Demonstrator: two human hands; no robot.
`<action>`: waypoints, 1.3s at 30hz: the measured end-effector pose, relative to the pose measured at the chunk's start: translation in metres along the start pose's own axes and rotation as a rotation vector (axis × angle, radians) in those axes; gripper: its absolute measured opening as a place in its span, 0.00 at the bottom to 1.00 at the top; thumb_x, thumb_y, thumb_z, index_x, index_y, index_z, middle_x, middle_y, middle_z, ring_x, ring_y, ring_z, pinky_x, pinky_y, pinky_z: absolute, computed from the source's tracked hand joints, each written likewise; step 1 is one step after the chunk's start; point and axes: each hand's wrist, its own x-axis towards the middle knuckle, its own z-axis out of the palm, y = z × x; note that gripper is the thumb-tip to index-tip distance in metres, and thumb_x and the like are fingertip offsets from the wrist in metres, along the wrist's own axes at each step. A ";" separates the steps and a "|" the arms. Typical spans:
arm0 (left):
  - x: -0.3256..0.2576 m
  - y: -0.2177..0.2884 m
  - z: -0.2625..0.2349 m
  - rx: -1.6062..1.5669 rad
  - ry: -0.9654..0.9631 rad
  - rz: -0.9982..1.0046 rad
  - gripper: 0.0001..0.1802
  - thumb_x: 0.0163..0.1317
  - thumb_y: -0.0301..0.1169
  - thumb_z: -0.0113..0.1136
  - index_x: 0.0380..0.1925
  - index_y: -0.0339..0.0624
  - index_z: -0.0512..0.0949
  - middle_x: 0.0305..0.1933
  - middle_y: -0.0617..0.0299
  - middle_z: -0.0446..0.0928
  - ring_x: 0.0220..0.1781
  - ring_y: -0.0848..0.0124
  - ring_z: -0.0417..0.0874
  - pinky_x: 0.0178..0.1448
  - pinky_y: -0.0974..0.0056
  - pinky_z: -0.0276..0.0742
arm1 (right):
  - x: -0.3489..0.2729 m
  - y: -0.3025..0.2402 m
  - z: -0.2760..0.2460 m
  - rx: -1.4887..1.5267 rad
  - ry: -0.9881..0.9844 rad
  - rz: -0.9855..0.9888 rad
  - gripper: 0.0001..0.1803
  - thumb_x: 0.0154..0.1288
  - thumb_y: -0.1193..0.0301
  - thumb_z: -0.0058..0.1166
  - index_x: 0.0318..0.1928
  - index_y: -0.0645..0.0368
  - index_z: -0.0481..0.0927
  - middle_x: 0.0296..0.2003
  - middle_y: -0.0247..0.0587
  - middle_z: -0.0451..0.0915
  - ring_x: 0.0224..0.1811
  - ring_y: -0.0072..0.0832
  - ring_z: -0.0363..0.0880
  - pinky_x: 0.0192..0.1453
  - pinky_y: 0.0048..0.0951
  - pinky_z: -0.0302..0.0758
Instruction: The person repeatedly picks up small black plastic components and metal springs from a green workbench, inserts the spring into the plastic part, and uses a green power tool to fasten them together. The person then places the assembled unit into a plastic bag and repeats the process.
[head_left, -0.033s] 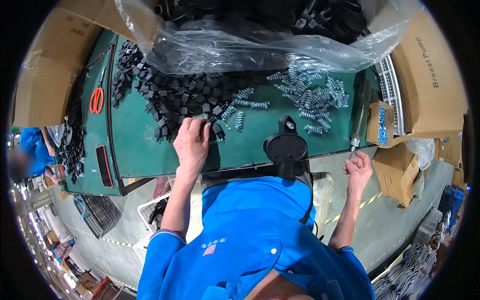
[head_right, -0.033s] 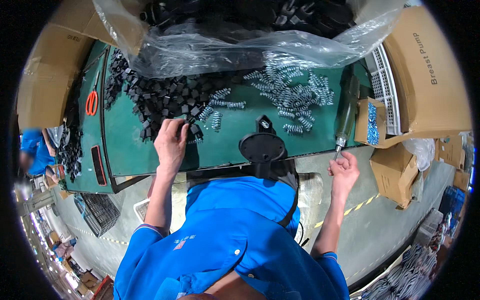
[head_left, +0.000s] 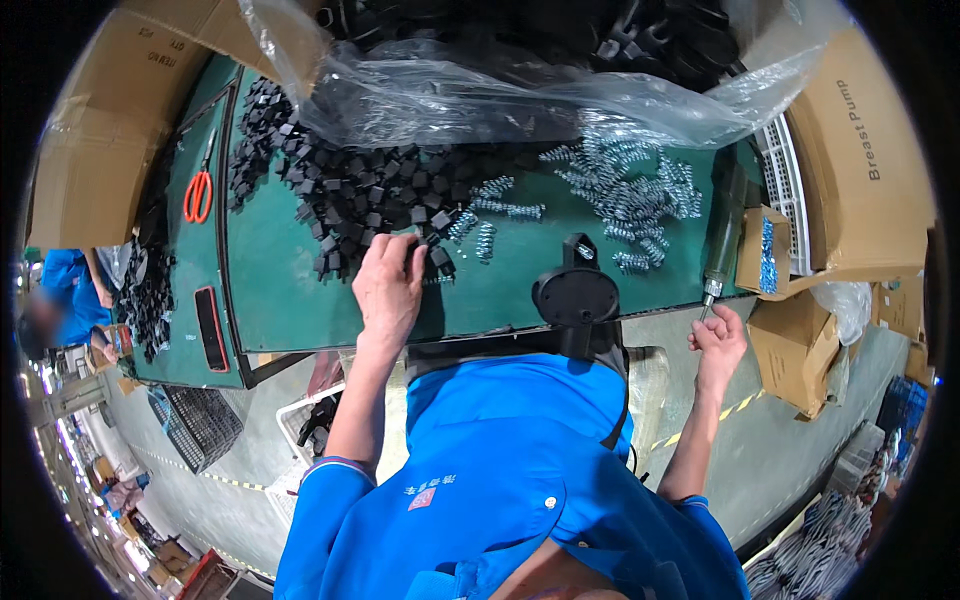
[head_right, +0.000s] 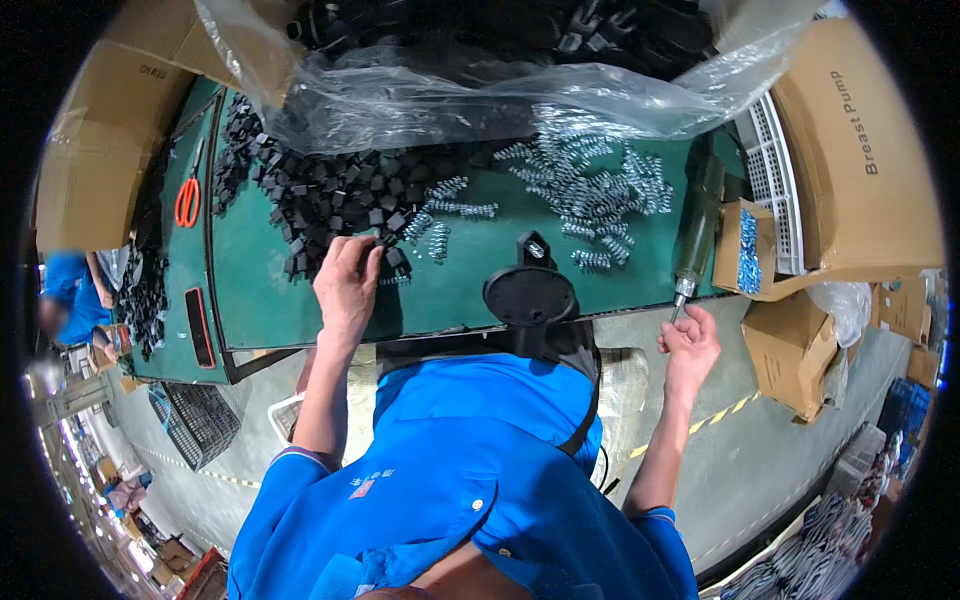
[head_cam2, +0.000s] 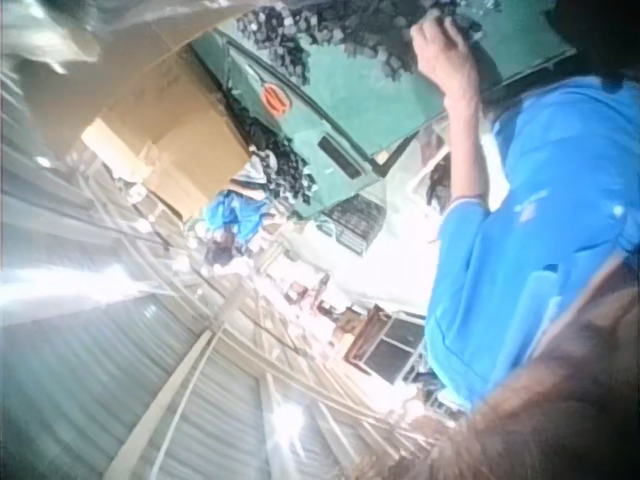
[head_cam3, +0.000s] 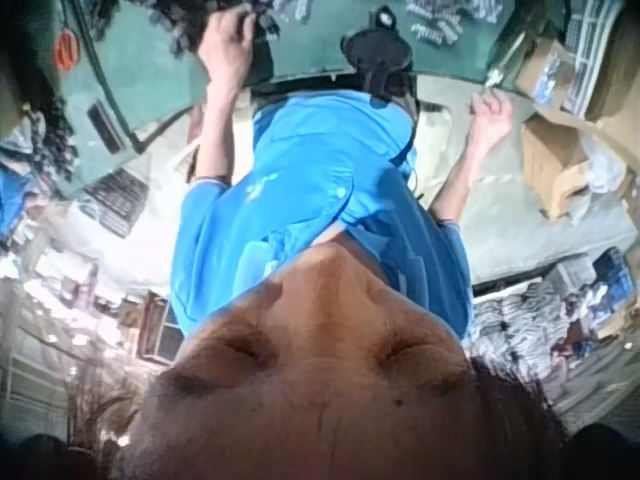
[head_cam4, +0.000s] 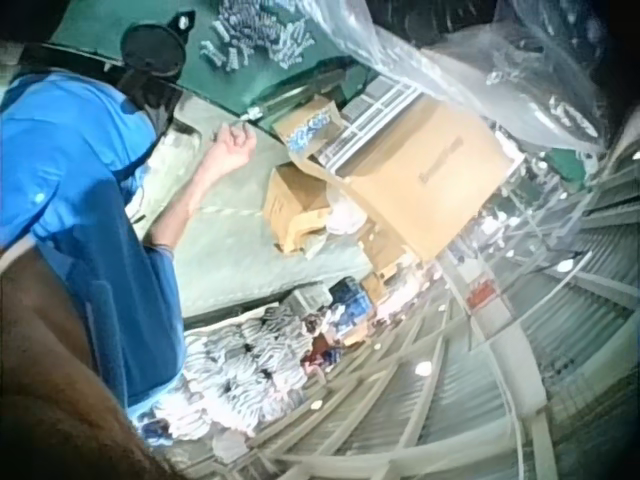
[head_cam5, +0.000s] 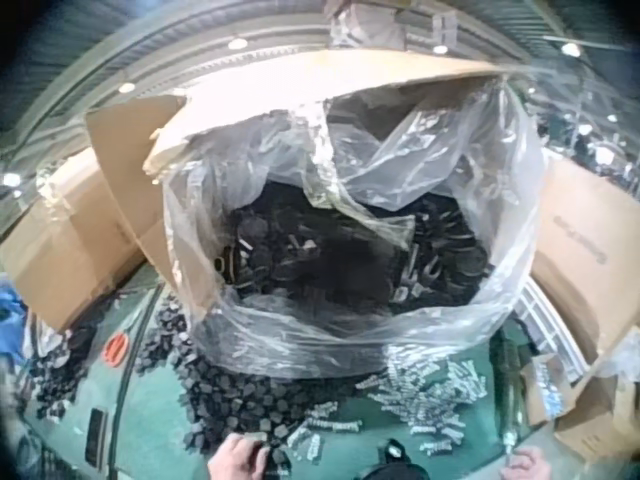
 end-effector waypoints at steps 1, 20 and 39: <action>0.000 0.000 -0.002 -0.007 -0.012 0.010 0.11 0.58 0.30 0.65 0.40 0.40 0.79 0.36 0.55 0.76 0.35 0.58 0.80 0.38 0.59 0.76 | 0.001 0.005 -0.001 0.044 -0.009 -0.005 0.22 0.56 0.85 0.57 0.53 0.68 0.70 0.28 0.35 0.77 0.24 0.21 0.76 0.25 0.20 0.71; -0.015 0.095 -0.015 -0.638 -0.164 0.209 0.15 0.46 0.19 0.66 0.37 0.38 0.77 0.32 0.60 0.71 0.25 0.74 0.75 0.29 0.69 0.73 | -0.065 -0.117 0.111 -0.021 -0.591 -0.891 0.15 0.50 0.86 0.62 0.41 0.65 0.82 0.35 0.43 0.80 0.32 0.24 0.79 0.35 0.23 0.76; -0.009 0.104 -0.012 -0.928 -0.690 0.082 0.15 0.50 0.25 0.67 0.40 0.38 0.80 0.28 0.65 0.69 0.26 0.76 0.71 0.30 0.70 0.68 | -0.048 -0.118 0.118 -0.198 -0.893 -0.918 0.22 0.46 0.80 0.64 0.46 0.57 0.83 0.38 0.45 0.79 0.33 0.36 0.81 0.35 0.30 0.77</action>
